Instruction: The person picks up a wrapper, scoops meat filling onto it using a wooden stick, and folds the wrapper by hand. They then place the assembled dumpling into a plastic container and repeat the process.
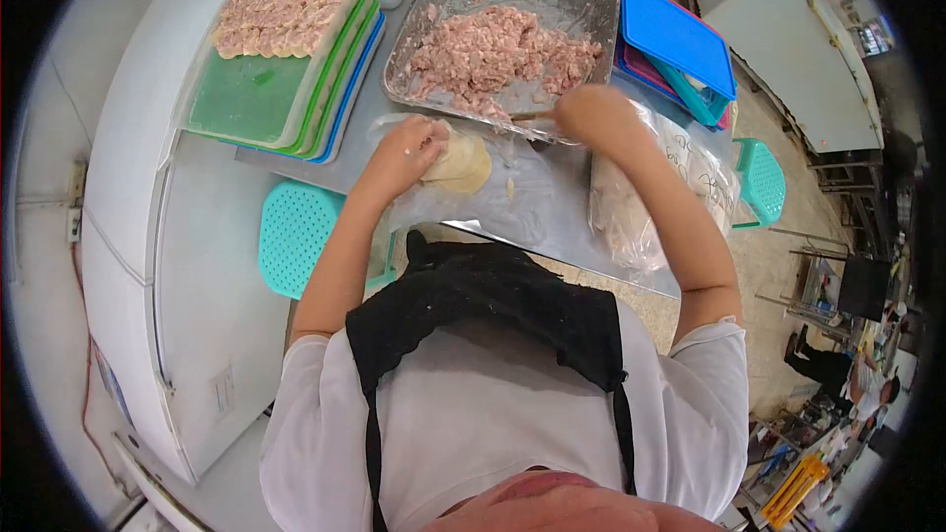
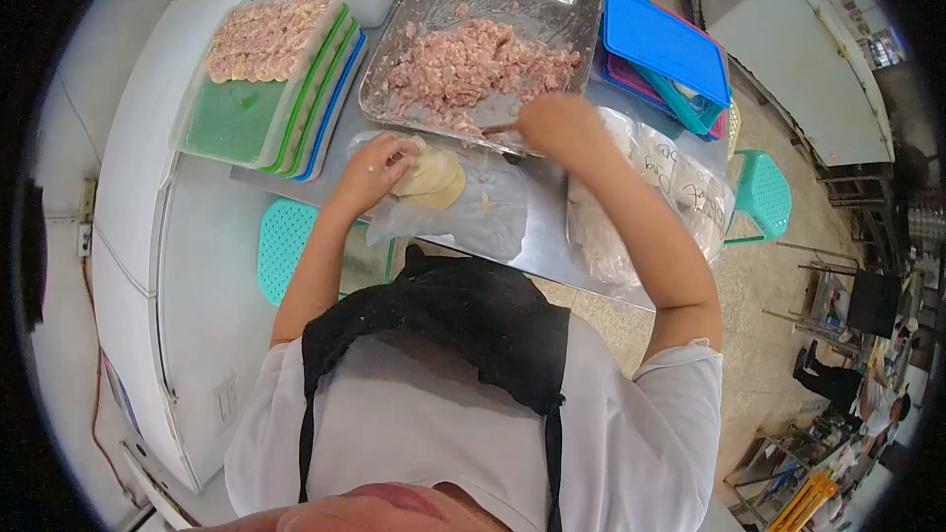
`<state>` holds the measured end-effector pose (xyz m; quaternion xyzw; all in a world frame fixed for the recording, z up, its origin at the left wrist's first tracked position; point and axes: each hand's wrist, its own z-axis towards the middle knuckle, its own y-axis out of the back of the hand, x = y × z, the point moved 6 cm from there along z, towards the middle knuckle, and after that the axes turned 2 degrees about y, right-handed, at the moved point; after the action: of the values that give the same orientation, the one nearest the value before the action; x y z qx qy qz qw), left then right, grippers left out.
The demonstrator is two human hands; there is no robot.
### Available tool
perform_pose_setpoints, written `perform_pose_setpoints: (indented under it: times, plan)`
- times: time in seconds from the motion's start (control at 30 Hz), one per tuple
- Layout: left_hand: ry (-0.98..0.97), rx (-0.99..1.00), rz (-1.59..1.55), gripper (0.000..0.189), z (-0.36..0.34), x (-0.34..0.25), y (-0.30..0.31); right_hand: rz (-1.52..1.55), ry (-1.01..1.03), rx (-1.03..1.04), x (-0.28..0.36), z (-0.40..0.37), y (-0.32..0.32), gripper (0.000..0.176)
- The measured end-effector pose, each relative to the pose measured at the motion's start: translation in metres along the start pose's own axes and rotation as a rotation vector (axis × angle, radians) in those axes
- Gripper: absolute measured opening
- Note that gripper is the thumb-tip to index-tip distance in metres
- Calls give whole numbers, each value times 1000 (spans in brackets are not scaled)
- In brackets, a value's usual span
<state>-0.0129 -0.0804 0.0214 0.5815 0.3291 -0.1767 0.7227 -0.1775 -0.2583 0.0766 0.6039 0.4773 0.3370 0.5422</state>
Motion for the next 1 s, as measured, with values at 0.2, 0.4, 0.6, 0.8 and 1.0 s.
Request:
perform_pose_setpoints:
  times: [0.2, 0.4, 0.6, 0.8, 1.0]
  plan:
    - [196, -201, -89, 19, -24, 32, -19, 131, 150, -246, 9, 23, -39, 17]
    - [560, -434, -625, 22, -39, 54, 0, 578, 121, -215, -12, 7, -44, 27]
    - [384, -433, -1211, 20, -21, 33, 16, 648, 82, -90, -26, 20, -32, 36]
    - [272, -198, -456, 21, -10, 21, 29, 438, 49, -99, 11, 24, -34, 37]
    - [275, -64, -530, 19, 6, 25, 60, 380, -103, -95, 8, 36, 6, 38]
